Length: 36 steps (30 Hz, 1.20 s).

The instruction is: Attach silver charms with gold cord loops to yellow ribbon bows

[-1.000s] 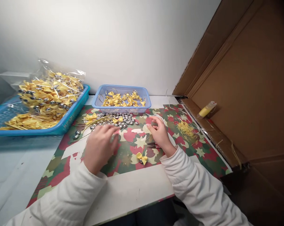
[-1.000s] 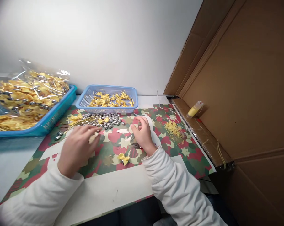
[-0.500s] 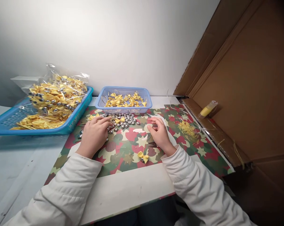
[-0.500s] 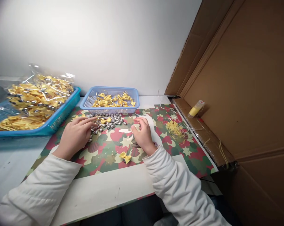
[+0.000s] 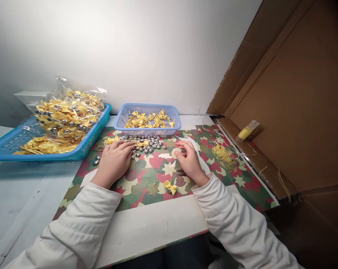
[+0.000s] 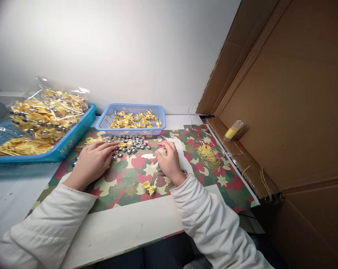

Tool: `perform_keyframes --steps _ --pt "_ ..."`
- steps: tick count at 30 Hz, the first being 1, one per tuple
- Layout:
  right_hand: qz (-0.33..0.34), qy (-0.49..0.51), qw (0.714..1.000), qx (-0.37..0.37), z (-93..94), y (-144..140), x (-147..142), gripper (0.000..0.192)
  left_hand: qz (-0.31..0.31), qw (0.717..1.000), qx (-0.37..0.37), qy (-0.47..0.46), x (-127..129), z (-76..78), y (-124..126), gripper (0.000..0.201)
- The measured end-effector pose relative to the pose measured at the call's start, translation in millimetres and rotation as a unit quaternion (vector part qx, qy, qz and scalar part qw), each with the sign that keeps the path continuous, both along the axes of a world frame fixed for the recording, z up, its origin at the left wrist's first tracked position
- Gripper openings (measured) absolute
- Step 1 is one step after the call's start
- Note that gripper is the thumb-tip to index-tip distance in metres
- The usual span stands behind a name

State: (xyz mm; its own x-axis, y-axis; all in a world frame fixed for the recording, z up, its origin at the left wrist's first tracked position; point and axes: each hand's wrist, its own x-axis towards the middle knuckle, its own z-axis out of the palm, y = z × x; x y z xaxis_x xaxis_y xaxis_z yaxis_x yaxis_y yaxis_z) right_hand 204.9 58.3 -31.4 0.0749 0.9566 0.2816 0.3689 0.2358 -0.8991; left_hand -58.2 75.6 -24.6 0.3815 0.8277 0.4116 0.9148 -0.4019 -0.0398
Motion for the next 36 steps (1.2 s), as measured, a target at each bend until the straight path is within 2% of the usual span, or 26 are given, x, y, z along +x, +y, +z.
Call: perform_keyframes --steps 4,6,8,11,14,19,22,24,27,29,33,36 --pt "-0.005 -0.007 1.000 0.009 5.1 -2.6 -0.6 0.019 -0.001 0.998 0.056 -0.038 0.4 8.3 -2.3 0.033" --pt "-0.007 -0.019 0.999 0.050 11.1 -7.1 -1.7 0.019 -0.016 0.992 0.098 -0.074 3.2 14.2 -6.3 0.030" --pt "0.014 -0.044 0.992 0.118 17.1 -13.0 -3.8 0.020 -0.054 0.987 0.119 -0.092 8.9 18.6 -11.8 0.030" --pt "0.057 -0.096 0.975 0.193 21.6 -21.3 -8.2 0.019 -0.147 0.980 0.116 -0.064 21.3 20.4 -20.3 0.029" --pt "0.049 -0.157 0.967 0.194 19.8 -26.0 -12.7 0.019 -0.205 0.971 0.117 -0.032 32.6 19.2 -26.7 0.030" --pt "0.050 -0.225 0.958 0.171 13.1 -27.7 -15.5 0.016 -0.234 0.967 0.100 -0.015 41.4 19.7 -33.5 0.032" --pt "0.039 -0.234 0.955 0.180 11.5 -27.4 -13.7 0.018 -0.219 0.970 0.096 -0.054 44.0 20.6 -36.9 0.029" --pt "0.017 -0.233 0.953 0.192 12.0 -27.0 -11.3 0.017 -0.169 0.976 0.086 -0.106 44.8 20.6 -39.1 0.027" --pt "-0.026 -0.213 0.953 0.214 14.1 -26.4 -7.7 0.016 -0.089 0.982 0.036 -0.164 43.6 19.0 -41.8 0.030" --pt "-0.049 -0.211 0.947 0.236 15.6 -26.4 -6.0 0.016 -0.073 0.981 -0.013 -0.181 42.4 17.2 -43.0 0.031" --pt "-0.068 -0.227 0.934 0.266 16.8 -26.9 -5.2 0.016 -0.069 0.965 -0.105 -0.229 43.5 16.0 -44.1 0.031" --pt "-0.073 -0.215 0.935 0.271 16.4 -27.1 -6.2 0.016 -0.057 0.940 -0.189 -0.279 47.2 18.4 -45.1 0.028"
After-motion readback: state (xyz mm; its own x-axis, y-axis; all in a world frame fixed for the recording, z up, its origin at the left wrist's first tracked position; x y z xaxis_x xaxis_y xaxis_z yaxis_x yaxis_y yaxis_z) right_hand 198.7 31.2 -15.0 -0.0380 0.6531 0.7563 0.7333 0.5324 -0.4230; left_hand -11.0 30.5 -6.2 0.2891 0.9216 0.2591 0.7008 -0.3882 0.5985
